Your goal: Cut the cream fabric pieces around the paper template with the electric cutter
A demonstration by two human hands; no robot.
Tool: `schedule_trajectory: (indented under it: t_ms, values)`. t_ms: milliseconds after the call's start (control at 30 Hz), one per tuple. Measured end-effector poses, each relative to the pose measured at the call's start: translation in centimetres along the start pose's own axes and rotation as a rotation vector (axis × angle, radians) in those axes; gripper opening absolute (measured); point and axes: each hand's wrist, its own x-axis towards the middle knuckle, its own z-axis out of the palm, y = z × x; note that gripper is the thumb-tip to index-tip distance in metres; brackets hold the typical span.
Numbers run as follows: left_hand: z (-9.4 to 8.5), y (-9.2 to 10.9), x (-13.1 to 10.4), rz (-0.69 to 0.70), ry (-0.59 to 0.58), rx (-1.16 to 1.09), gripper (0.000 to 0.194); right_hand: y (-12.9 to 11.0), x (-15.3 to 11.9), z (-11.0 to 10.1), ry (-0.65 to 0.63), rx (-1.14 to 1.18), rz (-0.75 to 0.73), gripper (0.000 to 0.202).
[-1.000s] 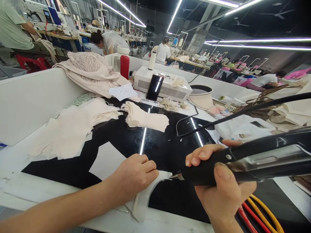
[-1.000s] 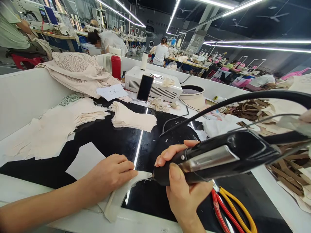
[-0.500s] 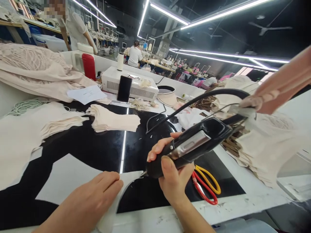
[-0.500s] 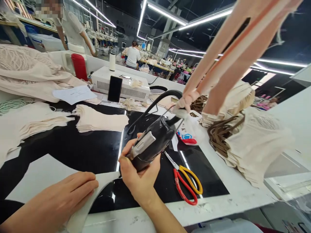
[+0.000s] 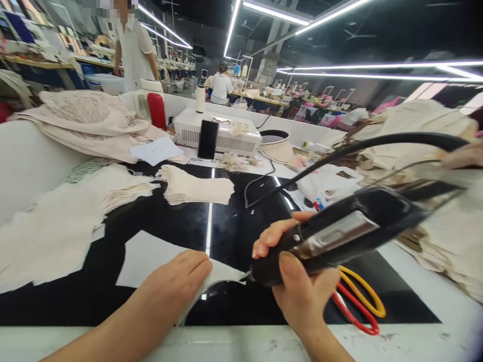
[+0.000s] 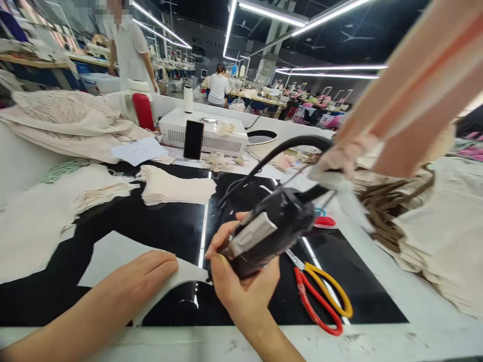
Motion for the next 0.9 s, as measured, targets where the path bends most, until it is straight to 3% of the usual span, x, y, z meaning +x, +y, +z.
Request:
schedule_trajectory:
  t_ms: [200, 400, 600, 800, 900]
  values:
    - [0.4, 0.3, 0.4, -0.081, -0.180, 0.016, 0.040, -0.2, -0.2, -0.5, 0.000, -0.013, -0.006, 0.037]
    - [0.9, 0.4, -0.1, -0.035, -0.082, 0.084, 0.041, -0.6, -0.4, -0.4, 0.011, -0.033, -0.015, 0.037]
    - [2.0, 1.6, 0.1, 0.098, 0.077, 0.364, 0.019, -1.0, -0.6, 0.1, 0.021, -0.024, -0.018, 0.037]
    - [3.1, 3.2, -0.2, 0.033, 0.144, 0.368, 0.070, -1.1, -0.8, 0.5, 0.019, -0.030, -0.020, 0.035]
    - [3.3, 3.6, -0.1, 0.018, 0.147, 0.373, 0.081, -1.1, -0.9, 0.5, 0.007, -0.029, -0.014, 0.036]
